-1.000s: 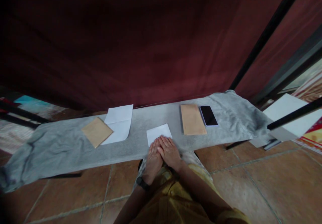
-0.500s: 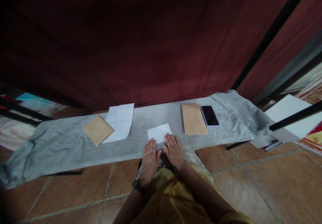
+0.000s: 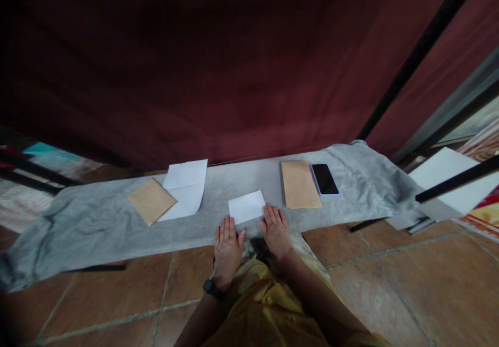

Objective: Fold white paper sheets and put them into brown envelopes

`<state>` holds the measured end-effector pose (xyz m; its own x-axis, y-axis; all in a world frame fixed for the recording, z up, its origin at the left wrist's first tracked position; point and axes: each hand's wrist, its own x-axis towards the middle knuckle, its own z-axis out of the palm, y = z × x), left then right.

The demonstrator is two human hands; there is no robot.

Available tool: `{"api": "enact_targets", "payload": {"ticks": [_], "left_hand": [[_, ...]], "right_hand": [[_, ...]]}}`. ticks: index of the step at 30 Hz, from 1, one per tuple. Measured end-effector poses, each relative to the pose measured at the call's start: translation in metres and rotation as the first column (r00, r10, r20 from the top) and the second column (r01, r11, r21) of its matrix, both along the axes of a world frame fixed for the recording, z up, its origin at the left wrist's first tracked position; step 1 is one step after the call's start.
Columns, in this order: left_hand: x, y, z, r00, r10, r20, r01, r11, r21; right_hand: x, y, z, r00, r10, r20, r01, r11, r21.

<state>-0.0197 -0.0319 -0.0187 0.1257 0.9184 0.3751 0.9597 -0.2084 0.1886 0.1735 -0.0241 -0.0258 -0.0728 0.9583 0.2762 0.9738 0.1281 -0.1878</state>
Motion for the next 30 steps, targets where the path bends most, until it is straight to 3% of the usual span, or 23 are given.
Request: {"api": "enact_targets", "payload": {"ticks": [11, 18, 22, 30], "left_hand": [[0.003, 0.002, 0.007, 1.000, 0.019, 0.003, -0.019, 1.000, 0.002], [0.027, 0.014, 0.019, 0.987, -0.162, -0.019, 0.161, 0.985, -0.068], [0.037, 0.019, 0.012, 0.965, -0.241, -0.099, 0.225, 0.963, -0.148], [0.032, 0.018, -0.007, 0.963, -0.229, -0.142, 0.212, 0.969, -0.127]], "right_hand": [[0.000, 0.001, 0.007, 0.996, 0.006, -0.086, -0.004, 1.000, 0.023], [-0.025, 0.010, 0.018, 0.972, 0.149, -0.180, -0.141, 0.988, 0.055], [-0.036, 0.011, 0.018, 0.959, 0.191, -0.208, -0.189, 0.981, 0.031], [-0.030, 0.005, 0.014, 0.968, 0.194, -0.162, -0.197, 0.980, -0.007]]}}
